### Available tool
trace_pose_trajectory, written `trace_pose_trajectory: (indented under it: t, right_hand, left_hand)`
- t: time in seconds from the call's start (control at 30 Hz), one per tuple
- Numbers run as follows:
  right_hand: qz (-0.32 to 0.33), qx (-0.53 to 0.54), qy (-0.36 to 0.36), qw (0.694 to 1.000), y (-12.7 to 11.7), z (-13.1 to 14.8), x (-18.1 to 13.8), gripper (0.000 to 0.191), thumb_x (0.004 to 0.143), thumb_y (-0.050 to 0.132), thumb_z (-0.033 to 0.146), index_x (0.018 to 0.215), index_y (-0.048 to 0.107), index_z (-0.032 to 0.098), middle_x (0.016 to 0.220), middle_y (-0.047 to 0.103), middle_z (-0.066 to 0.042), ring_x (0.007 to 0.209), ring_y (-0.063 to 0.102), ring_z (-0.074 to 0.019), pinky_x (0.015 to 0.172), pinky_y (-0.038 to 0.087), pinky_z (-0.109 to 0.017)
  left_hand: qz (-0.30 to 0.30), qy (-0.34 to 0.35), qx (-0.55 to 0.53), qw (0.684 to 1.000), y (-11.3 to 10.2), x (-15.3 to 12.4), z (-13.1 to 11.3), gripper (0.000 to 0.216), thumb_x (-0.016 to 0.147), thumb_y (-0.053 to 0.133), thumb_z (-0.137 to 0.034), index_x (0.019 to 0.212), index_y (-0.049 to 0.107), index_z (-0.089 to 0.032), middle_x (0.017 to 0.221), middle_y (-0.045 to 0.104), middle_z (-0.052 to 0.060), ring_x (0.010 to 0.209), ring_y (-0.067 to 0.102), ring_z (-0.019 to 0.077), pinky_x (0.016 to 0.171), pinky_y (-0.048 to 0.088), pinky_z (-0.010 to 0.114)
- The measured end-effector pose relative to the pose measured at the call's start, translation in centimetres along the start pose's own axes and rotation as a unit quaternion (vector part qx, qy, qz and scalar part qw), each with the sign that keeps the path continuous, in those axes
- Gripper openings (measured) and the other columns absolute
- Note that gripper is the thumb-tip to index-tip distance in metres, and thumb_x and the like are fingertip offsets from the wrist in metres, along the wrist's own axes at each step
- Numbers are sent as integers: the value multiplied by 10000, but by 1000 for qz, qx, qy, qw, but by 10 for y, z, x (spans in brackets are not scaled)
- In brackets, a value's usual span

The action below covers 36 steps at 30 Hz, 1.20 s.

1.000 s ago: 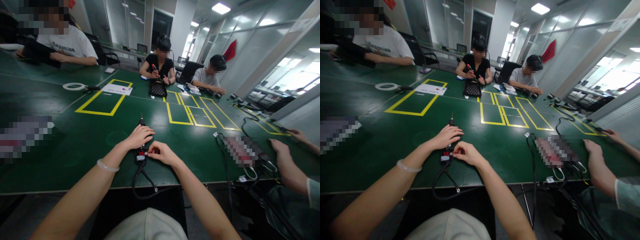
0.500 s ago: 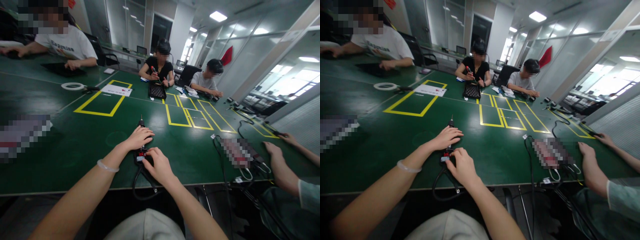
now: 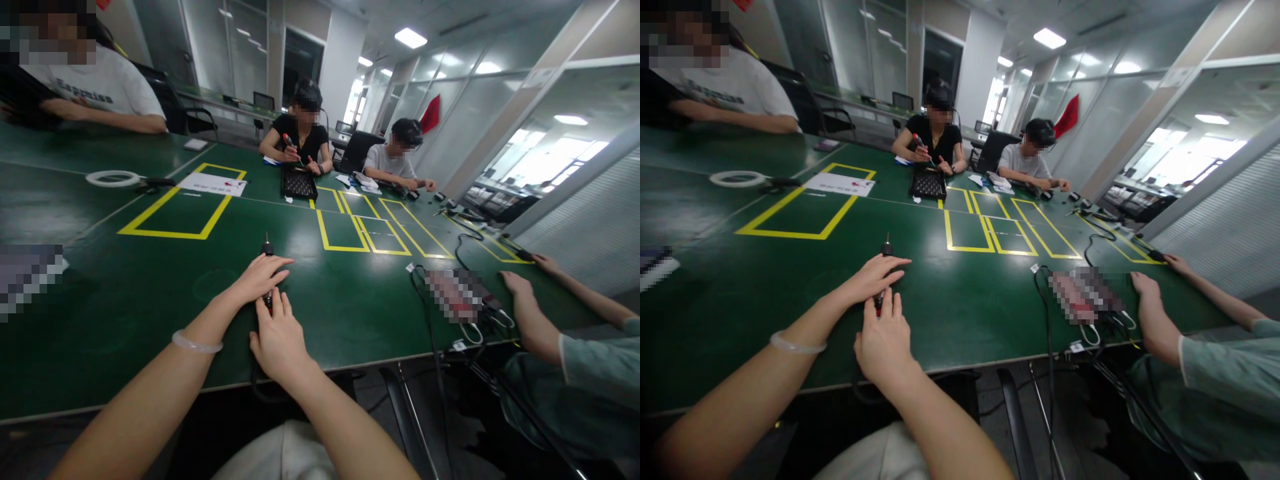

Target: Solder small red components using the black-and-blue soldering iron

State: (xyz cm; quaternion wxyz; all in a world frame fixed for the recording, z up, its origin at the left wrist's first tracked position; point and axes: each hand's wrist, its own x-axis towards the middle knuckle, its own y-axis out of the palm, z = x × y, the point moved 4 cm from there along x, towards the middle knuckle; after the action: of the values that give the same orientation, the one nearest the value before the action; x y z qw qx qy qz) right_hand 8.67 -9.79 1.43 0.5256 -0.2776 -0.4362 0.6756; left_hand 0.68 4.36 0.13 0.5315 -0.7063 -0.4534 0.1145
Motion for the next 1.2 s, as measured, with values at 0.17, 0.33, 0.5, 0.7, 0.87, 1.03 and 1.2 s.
trace_pose_trajectory:
  t: [0.17,0.33,0.5,0.7,0.87,1.03,1.2]
  right_hand:
    - [7,-13,9,1000,-5,-6,11,552,878,524,233,1414,408,177,1543,272,-170,1411,276,-319,1046,413,-481]
    - [-19,-35,14,999,-9,-22,24,513,860,504,176,1373,472,173,1513,326,-165,1362,344,-304,1049,399,-465]
    - [-27,-37,20,999,-16,-46,29,503,862,475,163,1364,498,184,1470,384,-171,1271,438,-304,996,428,-463]
    - [-50,-21,46,997,-32,-95,29,522,844,477,126,1360,521,194,1433,434,-158,1281,418,-290,1024,394,-456]
    - [-80,-12,90,993,-49,-153,35,533,836,468,87,1360,530,166,1414,462,-166,1319,390,-282,1046,379,-439]
    - [-102,-22,130,986,-80,-216,38,536,809,477,56,1330,562,150,1344,547,-143,1313,419,-258,1083,343,-408]
    - [-109,-16,193,975,-120,-279,31,536,795,488,77,1321,576,136,1214,648,-119,1094,598,-224,983,431,-319]
  left_hand:
    - [-78,-37,-36,996,-19,2,-2,443,947,366,-387,1311,536,-200,1225,636,70,1127,556,224,992,398,381]
    - [-100,-45,-51,993,-23,2,-5,428,941,380,-379,1281,565,-196,1184,645,65,1087,570,222,977,419,372]
    - [-86,-48,-41,994,-22,1,-7,418,941,372,-383,1231,599,-187,1181,634,74,1091,570,230,974,430,371]
    - [-72,-51,-45,995,-22,1,-9,428,942,368,-412,1213,609,-185,1182,625,78,1109,569,235,982,429,367]
    - [-50,-62,-36,996,-21,0,-10,435,944,371,-430,1213,612,-188,1218,612,81,1128,566,248,967,437,373]
    - [-44,-65,-38,996,-20,0,-8,436,947,369,-430,1219,607,-187,1229,606,76,1138,563,245,971,432,366]
    - [-39,-64,-39,996,-19,1,-8,433,947,365,-426,1219,606,-190,1237,600,76,1144,561,244,976,426,358]
